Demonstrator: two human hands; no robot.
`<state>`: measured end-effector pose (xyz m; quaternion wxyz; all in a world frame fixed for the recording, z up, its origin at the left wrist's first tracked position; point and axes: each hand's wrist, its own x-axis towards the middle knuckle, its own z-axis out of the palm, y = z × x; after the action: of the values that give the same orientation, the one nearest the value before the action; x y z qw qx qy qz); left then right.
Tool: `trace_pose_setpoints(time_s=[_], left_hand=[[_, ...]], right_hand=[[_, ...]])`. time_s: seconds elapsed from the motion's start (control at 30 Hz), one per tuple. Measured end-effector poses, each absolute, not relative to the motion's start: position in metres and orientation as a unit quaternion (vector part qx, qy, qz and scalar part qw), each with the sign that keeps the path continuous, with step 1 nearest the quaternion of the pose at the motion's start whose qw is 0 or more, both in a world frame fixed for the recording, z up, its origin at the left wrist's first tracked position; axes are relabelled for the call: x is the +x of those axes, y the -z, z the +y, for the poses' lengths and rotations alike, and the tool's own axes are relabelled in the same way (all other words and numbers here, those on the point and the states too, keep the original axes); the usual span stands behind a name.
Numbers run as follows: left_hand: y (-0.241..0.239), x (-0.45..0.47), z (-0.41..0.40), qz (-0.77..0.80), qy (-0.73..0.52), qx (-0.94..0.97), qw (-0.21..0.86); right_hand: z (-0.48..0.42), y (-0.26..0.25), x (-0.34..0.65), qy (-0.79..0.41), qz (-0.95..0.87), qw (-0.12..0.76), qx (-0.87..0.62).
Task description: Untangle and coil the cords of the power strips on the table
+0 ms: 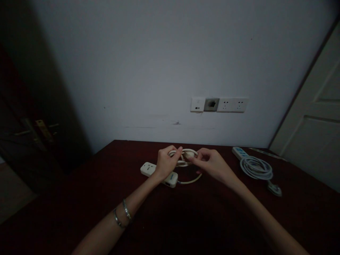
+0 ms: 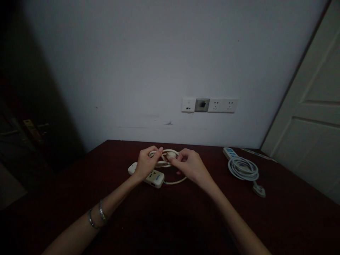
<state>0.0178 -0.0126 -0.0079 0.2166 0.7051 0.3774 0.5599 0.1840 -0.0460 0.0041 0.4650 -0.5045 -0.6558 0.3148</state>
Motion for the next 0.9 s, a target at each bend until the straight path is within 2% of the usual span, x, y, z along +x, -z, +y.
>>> trace_pose_setpoints(time_s=[0.17,0.3,0.43,0.67,0.77,0.9], left_hand=[[0.01,0.022,-0.019,0.365,-0.573,0.703,0.209],[0.016,0.024,-0.025,0.354,-0.588,0.702,0.19],[0.016,0.027,-0.038,0.299,-0.548,0.761,0.176],[0.011,0.02,-0.023,0.348,-0.591,0.667,0.29],[0.014,0.015,-0.009,0.353,-0.623,0.617,0.326],[0.02,0.016,0.002,0.332,-0.654,0.508,0.452]], right_hand=[[-0.049,-0.004,0.181,-0.142,-0.676,0.466,-0.552],[-0.046,0.001,0.183,-0.076,-0.68,0.493,-0.538],[-0.038,0.006,0.192,0.006,-0.682,0.499,-0.535],[-0.04,0.002,0.194,-0.06,-0.708,0.467,-0.526],[-0.049,-0.006,0.188,-0.113,-0.712,0.487,-0.492],[-0.054,-0.014,0.189,-0.128,-0.674,0.526,-0.503]])
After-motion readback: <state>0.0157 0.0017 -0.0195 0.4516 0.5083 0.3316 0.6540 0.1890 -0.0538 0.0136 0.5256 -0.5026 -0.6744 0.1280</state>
